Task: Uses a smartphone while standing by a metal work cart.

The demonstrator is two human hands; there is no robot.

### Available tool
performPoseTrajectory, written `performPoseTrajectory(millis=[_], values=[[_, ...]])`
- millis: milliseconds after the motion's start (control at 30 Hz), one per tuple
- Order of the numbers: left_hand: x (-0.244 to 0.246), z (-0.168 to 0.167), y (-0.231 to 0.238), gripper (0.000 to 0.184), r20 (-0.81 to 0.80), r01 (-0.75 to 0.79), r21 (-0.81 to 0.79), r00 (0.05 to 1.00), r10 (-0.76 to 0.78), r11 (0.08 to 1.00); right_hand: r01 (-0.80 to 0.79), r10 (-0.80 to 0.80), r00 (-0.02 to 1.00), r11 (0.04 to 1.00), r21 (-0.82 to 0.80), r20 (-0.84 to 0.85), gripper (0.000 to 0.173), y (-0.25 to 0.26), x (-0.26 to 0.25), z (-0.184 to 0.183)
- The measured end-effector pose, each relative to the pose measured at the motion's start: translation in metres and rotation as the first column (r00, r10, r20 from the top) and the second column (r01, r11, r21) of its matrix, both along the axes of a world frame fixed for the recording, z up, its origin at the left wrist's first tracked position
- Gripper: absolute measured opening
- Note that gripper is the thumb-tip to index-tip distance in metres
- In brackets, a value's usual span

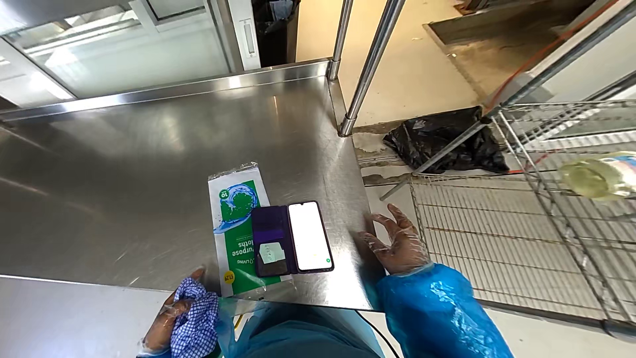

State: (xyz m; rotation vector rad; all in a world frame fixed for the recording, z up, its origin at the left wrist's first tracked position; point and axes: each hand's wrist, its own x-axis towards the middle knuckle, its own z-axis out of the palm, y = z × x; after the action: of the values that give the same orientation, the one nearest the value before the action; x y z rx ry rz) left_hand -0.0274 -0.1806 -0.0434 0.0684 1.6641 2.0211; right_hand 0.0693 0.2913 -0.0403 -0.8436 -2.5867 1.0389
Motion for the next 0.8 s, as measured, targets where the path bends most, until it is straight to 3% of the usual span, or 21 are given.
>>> performPoseTrajectory(millis=[533, 800], values=[[-0.001, -0.004, -0.002, 0.066, 0.006, 0.003, 0.027, 1.0, -0.003, 1.0, 0.006, -0.006, 1.0, 1.0, 0.014, -0.019, 0.05, -0.004, 0.004, -0.002], [0.0, -0.004, -0.002, 0.067, 0.01, 0.003, 0.059, 1.0, -0.004, 0.998, -0.048, 0.047, 0.997, 0.999, 0.016, 0.064, 0.069, -0.013, 0.0, 0.012]])
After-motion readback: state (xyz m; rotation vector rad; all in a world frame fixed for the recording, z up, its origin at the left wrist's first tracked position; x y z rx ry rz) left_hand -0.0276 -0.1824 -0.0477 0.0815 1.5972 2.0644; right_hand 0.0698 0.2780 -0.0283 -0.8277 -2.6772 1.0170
